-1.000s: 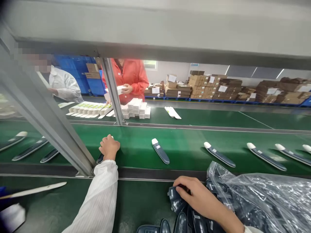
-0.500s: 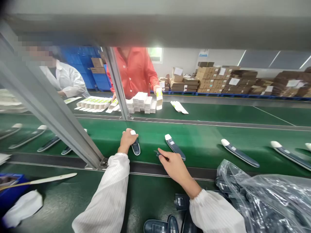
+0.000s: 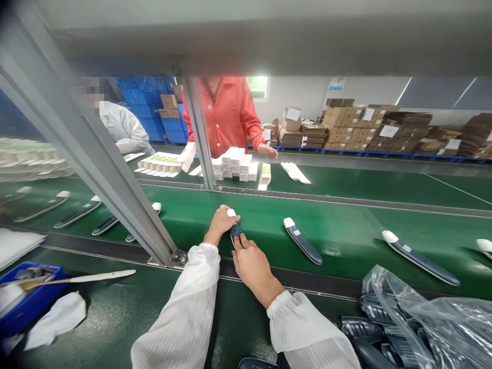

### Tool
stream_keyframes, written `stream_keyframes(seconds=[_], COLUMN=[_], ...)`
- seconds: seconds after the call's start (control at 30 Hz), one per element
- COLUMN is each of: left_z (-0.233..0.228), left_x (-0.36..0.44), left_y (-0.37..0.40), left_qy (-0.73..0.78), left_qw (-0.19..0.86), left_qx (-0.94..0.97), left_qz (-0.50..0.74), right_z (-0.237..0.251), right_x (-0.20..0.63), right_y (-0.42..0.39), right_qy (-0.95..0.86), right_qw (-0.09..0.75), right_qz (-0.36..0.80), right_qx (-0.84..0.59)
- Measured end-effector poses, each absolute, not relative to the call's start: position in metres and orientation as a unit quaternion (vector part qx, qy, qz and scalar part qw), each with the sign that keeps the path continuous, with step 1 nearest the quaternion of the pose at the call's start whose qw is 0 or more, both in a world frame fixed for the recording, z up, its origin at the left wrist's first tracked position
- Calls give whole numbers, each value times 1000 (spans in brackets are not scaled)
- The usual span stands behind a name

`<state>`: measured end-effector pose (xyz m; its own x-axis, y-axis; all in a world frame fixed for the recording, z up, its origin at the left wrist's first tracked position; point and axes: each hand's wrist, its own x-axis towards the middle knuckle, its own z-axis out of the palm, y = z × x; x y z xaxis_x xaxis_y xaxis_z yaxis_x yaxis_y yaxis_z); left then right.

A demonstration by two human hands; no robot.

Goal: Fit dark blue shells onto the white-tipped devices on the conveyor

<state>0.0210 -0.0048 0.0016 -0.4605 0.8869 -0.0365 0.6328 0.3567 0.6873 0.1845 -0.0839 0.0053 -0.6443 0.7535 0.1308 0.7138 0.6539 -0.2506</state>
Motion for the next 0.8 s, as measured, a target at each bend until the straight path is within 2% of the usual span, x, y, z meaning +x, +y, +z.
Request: stream_keyframes(seconds=[0.23, 0.43, 0.6, 0.7, 0.8], left_z=[-2, -4, -4, 0, 12], left_x=[35, 49, 54, 53, 56], left_y=[-1, 3, 2, 1, -3], left_qy=[787, 770, 744, 745, 751], left_qw=[206, 201, 179, 130, 70], left_qx=[497, 537, 562, 556, 554], left_qz=[303, 280, 313, 346, 351], right_z=[13, 15, 44, 69, 78], right_x=[196, 201, 249, 319, 397], right_y=[-87, -78, -78, -107, -160], right_qy=[-899, -885, -866, -820, -760], right_qw=[68, 53, 139, 202, 225], right_qz=[44, 62, 204, 265, 274], right_qx=[-430, -458, -436, -465, -545])
